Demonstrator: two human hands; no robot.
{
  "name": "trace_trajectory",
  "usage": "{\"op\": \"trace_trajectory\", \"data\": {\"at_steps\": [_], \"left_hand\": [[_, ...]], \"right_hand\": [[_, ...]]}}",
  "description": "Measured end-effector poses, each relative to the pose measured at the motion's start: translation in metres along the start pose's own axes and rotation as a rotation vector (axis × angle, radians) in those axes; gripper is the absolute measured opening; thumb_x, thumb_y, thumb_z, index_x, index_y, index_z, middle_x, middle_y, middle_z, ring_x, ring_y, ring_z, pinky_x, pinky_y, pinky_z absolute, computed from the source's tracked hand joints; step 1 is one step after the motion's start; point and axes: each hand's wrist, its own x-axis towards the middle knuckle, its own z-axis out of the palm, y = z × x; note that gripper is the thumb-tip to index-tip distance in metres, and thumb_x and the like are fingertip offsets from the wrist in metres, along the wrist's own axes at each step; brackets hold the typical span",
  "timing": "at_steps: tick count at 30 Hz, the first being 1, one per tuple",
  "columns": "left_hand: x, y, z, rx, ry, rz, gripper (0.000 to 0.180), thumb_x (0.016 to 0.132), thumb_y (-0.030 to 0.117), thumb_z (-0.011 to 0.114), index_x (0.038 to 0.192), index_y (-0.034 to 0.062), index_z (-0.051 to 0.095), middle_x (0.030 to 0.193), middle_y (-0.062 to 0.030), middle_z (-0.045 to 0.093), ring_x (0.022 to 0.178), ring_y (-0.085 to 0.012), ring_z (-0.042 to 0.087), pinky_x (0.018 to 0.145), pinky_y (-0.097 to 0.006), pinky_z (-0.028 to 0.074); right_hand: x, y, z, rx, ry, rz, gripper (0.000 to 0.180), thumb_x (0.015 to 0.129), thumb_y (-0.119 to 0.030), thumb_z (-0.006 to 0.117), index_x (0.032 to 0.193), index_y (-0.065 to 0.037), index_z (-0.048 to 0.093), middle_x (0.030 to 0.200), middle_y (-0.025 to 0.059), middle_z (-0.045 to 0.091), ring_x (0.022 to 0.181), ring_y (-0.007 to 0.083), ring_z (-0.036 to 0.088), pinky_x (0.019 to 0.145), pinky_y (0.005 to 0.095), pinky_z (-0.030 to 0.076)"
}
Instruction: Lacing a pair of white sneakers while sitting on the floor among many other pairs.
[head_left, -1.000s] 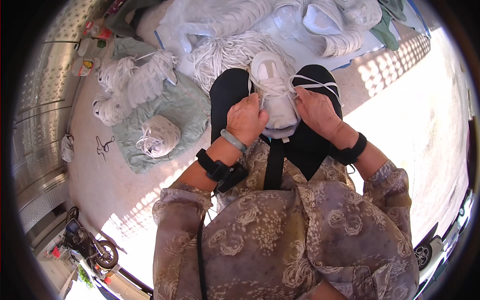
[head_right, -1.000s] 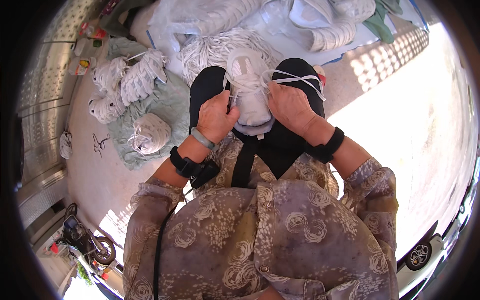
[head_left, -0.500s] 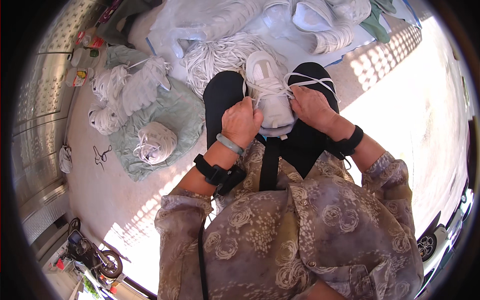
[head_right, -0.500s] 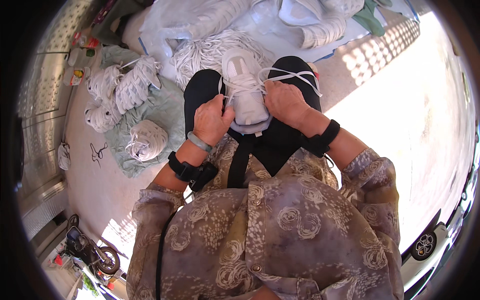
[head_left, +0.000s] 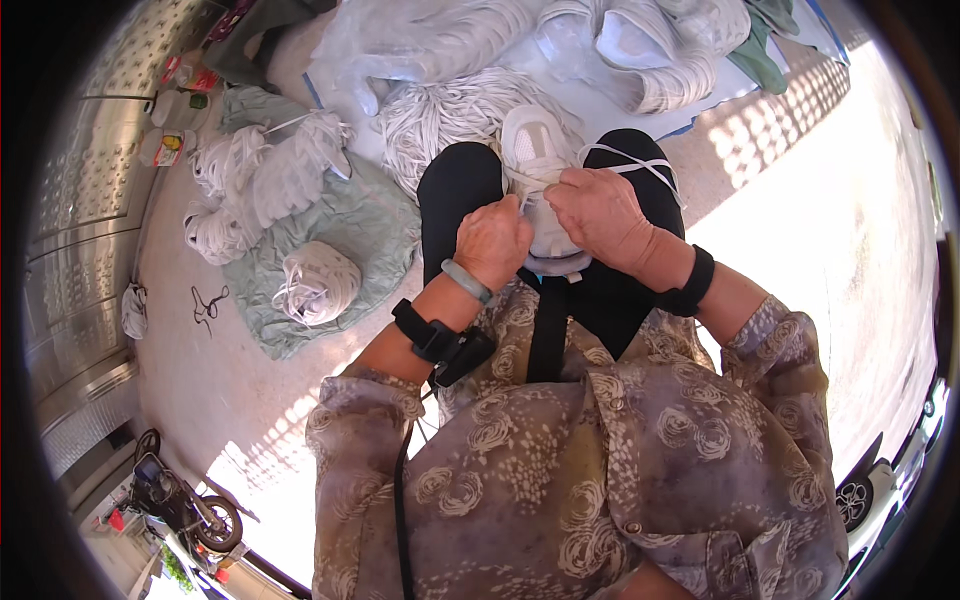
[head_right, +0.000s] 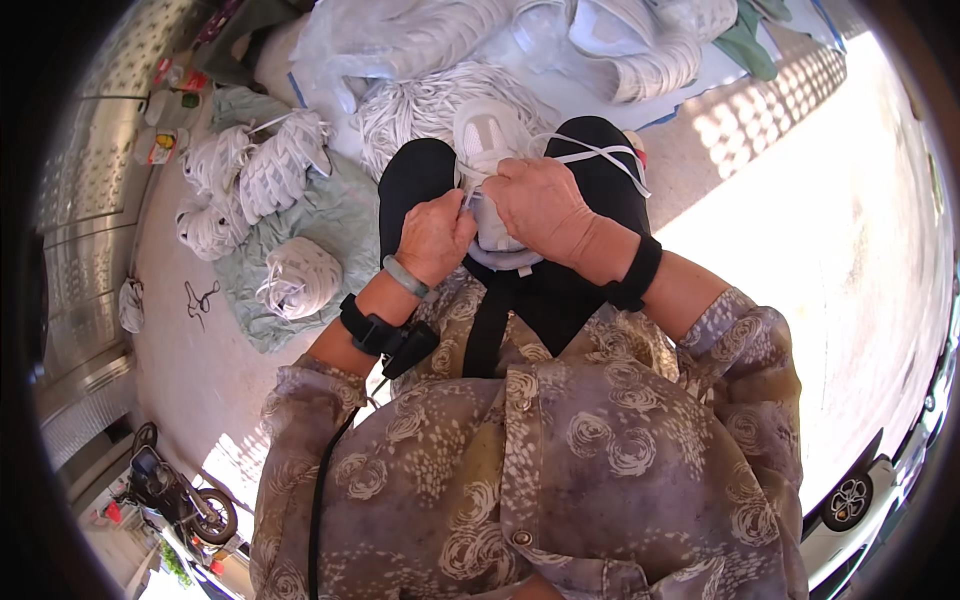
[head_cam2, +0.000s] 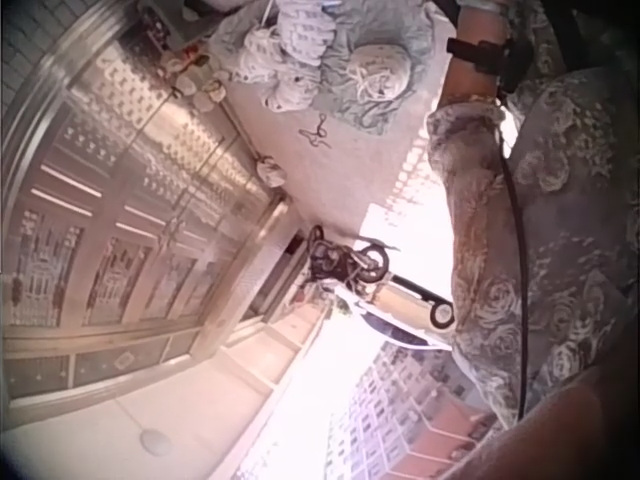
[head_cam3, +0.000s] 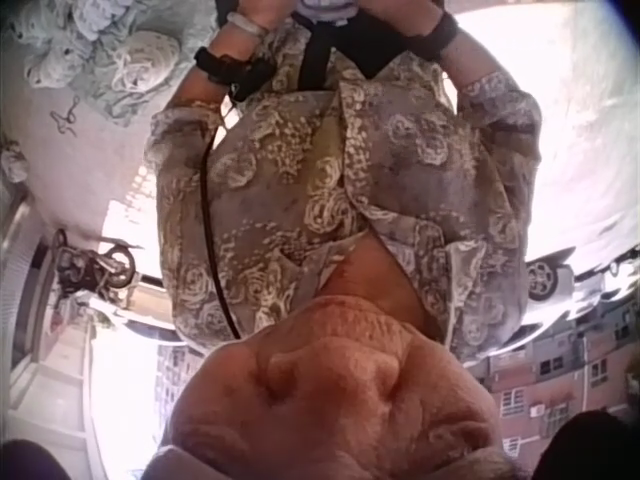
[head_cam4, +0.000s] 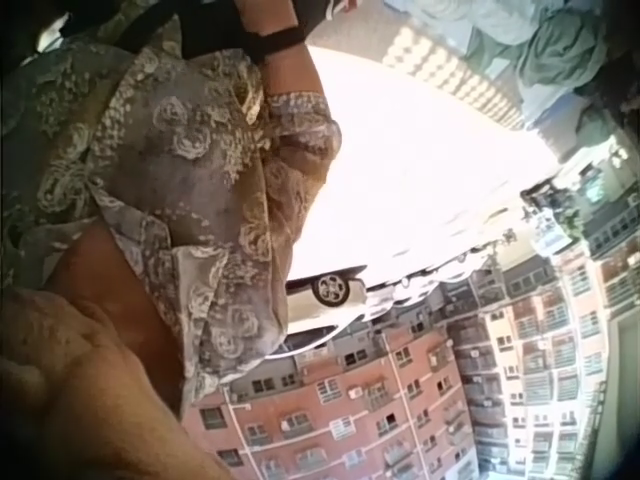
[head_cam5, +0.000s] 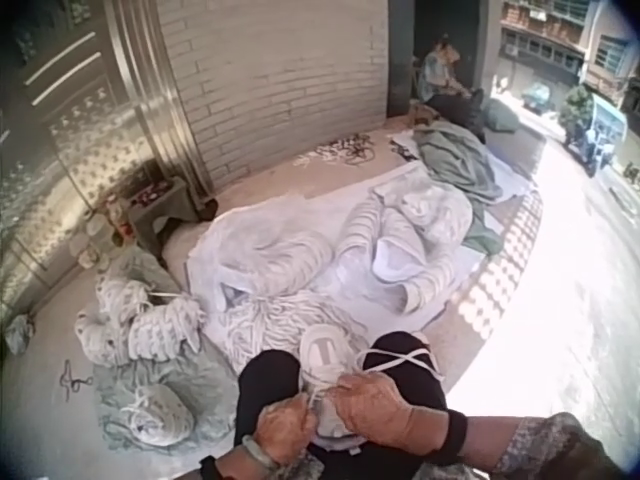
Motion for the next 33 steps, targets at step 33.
{"op": "trace_trajectory", "data": {"at_steps": [33], "left_hand": [[0.034, 0.068, -0.007, -0.263, 0.059, 0.447, 0.017, 0.08, 0.018, 0.057, 0.087, 0.0031, 0.059, 0.074, -0.0114, 0.058, 0.066, -0.0259, 0.057, 0.059, -0.033, 0.045]], "right_hand": [[-0.073, 0.011, -0.11, -0.174, -0.074, -0.021, 0.017, 0.069, -0.01, 0.062, 0.067, -0.008, 0.046, 0.063, 0.0062, 0.042, 0.056, 0.0243, 0.046, 0.055, 0.0329, 0.037]]}}
